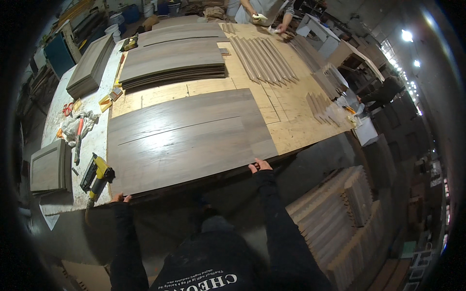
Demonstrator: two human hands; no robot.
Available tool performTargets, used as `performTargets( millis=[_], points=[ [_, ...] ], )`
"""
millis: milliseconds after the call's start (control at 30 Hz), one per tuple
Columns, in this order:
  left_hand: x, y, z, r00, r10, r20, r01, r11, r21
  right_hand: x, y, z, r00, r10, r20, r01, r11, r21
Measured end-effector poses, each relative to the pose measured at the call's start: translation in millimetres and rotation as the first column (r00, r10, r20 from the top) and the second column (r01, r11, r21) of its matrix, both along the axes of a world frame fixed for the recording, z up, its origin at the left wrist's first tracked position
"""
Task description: Assembling wood cabinet door panels using a pneumatic nail gun and wood strips.
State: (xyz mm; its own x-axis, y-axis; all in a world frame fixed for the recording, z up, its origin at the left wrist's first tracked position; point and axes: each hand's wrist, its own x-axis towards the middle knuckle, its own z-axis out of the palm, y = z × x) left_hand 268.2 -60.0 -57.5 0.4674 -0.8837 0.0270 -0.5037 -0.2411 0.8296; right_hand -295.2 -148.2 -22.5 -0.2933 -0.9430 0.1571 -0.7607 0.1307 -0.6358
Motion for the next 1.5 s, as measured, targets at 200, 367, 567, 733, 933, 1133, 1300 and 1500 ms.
performTargets(
  millis=[200, 367, 567, 733, 933, 1133, 1300, 1500],
  points=[
    [27.0, 3.3, -24.8, 0.878, 0.16, -0.452, -0.102, 0.984, 0.149, 0.3, -1.3, -17.3, 0.863, -0.156, 0.481, 0.142, 0.988, 0.067],
    [22.8, -2.4, -32.2, 0.802, 0.195, -0.565, -0.142, 0.98, 0.137, 10.0, -0.8, -23.5, 0.67, -0.332, 0.664, 0.325, 0.935, 0.139],
    [30.2, -2.9, -30.6, 0.819, 0.171, -0.548, -0.082, 0.98, 0.183, 8.5, -4.1, -39.5, 0.748, -0.327, 0.578, 0.35, 0.934, 0.075],
    [27.9, 4.9, -26.8, 0.847, 0.082, -0.526, -0.056, 0.996, 0.064, -25.9, -10.3, -91.5, 0.877, -0.195, 0.439, 0.26, 0.961, -0.094],
    [-26.7, 0.2, 39.8, 0.95, -0.026, 0.311, 0.017, 0.999, 0.032, -25.7, -4.8, -41.9, 0.696, -0.308, 0.649, 0.198, 0.951, 0.238],
    [-15.4, 3.6, 30.9, 0.959, -0.071, 0.276, 0.051, 0.996, 0.077, -16.3, -15.7, -24.0, 0.773, -0.312, 0.552, 0.138, 0.933, 0.333],
    [-58.8, 8.5, 60.4, 0.903, 0.201, 0.381, -0.149, 0.975, -0.162, -50.3, -37.8, -45.6, 0.985, 0.17, 0.016, -0.162, 0.963, -0.213],
    [-195.2, 0.2, 120.4, 0.796, -0.59, 0.132, 0.413, 0.69, 0.594, 50.7, -122.3, 27.5, 0.766, 0.406, -0.498, -0.525, 0.843, -0.121]
  ],
)
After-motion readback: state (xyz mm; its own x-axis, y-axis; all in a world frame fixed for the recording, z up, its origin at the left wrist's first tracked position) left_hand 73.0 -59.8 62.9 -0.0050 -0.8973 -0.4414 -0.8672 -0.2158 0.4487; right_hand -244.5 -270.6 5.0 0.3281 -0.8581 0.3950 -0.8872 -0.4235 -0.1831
